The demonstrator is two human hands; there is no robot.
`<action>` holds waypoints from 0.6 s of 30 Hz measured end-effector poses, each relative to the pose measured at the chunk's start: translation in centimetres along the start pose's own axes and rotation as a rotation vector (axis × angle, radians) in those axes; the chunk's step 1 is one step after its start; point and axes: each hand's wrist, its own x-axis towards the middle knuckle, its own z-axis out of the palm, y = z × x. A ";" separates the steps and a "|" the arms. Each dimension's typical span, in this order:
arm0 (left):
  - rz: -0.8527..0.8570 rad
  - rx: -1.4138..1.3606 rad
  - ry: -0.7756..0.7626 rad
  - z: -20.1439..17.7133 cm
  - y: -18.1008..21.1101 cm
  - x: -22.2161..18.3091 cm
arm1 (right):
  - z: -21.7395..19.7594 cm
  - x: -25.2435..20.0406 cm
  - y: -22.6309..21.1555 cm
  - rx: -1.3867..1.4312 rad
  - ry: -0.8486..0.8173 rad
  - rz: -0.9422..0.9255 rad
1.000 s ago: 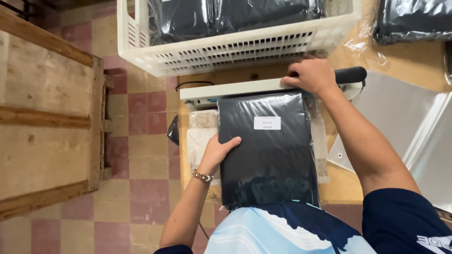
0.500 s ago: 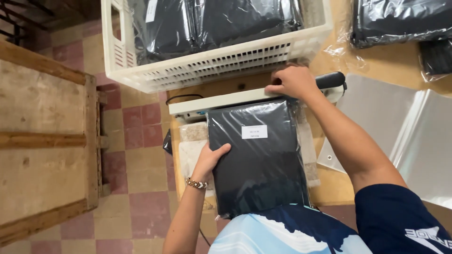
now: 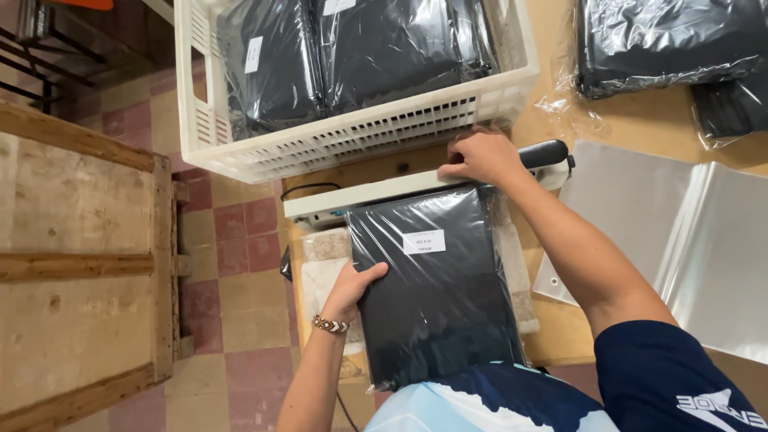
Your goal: Seal black plastic bags using a manual heat sealer and stack them.
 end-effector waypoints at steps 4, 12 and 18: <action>0.006 0.007 0.000 -0.1 -0.4 0.3 | -0.3 -0.2 -0.2 0.026 -0.005 -0.019; 0.025 -0.015 0.015 0.3 -0.2 1.4 | 0.1 0.0 0.1 0.013 0.017 -0.027; 0.053 -0.020 0.013 0.4 -0.4 1.5 | 0.2 -0.1 0.1 -0.006 0.025 -0.029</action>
